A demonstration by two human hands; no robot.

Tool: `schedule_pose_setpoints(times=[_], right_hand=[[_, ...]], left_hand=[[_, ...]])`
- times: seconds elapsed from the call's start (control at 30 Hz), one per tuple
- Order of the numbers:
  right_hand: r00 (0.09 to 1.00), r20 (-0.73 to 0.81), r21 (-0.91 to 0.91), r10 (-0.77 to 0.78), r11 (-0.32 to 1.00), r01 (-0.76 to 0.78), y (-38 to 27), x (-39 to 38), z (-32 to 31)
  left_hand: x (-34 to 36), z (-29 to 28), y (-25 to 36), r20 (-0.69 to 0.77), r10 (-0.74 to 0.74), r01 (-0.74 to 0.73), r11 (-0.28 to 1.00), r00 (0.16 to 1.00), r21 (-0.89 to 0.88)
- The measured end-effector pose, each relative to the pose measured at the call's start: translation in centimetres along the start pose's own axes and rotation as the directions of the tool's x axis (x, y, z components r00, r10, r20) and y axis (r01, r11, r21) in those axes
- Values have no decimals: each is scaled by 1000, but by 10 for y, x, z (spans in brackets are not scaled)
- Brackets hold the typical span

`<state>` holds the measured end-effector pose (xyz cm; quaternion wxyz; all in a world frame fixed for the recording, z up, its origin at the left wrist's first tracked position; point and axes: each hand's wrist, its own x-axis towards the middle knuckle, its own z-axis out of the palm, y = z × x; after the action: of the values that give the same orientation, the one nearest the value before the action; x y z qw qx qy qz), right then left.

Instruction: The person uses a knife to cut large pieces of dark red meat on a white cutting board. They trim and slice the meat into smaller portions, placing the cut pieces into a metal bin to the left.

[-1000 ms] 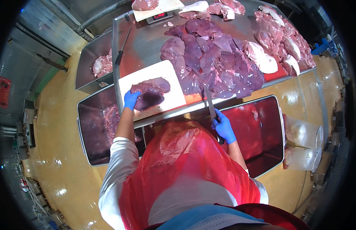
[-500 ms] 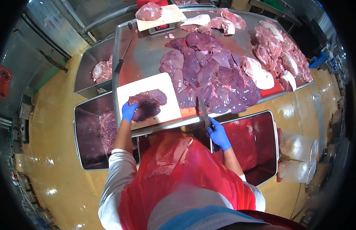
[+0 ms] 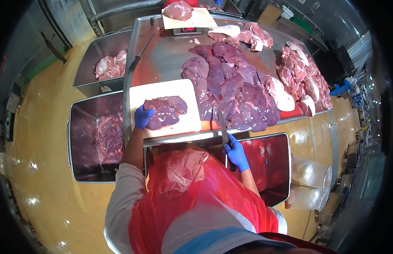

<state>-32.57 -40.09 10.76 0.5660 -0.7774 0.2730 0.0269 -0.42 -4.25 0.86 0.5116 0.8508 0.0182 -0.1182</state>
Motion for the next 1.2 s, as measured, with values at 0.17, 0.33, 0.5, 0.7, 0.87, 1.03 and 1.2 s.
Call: schedule_pose_setpoints(times=[0.17, 0.33, 0.5, 0.7, 0.87, 1.03, 1.2], right_hand=[[1000, -5, 33, 8, 999, -7, -17, -7, 18], [1000, -11, 90, 2, 996, -1, -17, -14, 28], [996, -74, 157, 52, 987, -40, -15, -24, 28], [994, -109, 136, 16, 991, -1, -6, -21, 15], [989, -146, 181, 18, 983, 8, -4, -17, 4], [985, -175, 217, 1, 975, 38, 10, -12, -5], [998, -67, 212, 12, 977, 3, 12, -12, -9]], left_hand=[[-12, 1, 13, -64, 238, -233, 969, 969, 76], [-3, 10, 22, 72, 228, -229, 973, 971, 18], [-18, 18, 75, 191, 250, -231, 966, 949, -116], [-48, 26, 160, 261, 330, -255, 924, 907, -284], [-77, 26, 225, 317, 271, -38, 811, 909, -584], [-21, 31, 178, 430, 359, 29, 739, 829, -673], [34, 15, 64, 347, 84, 70, 911, 934, -407]])
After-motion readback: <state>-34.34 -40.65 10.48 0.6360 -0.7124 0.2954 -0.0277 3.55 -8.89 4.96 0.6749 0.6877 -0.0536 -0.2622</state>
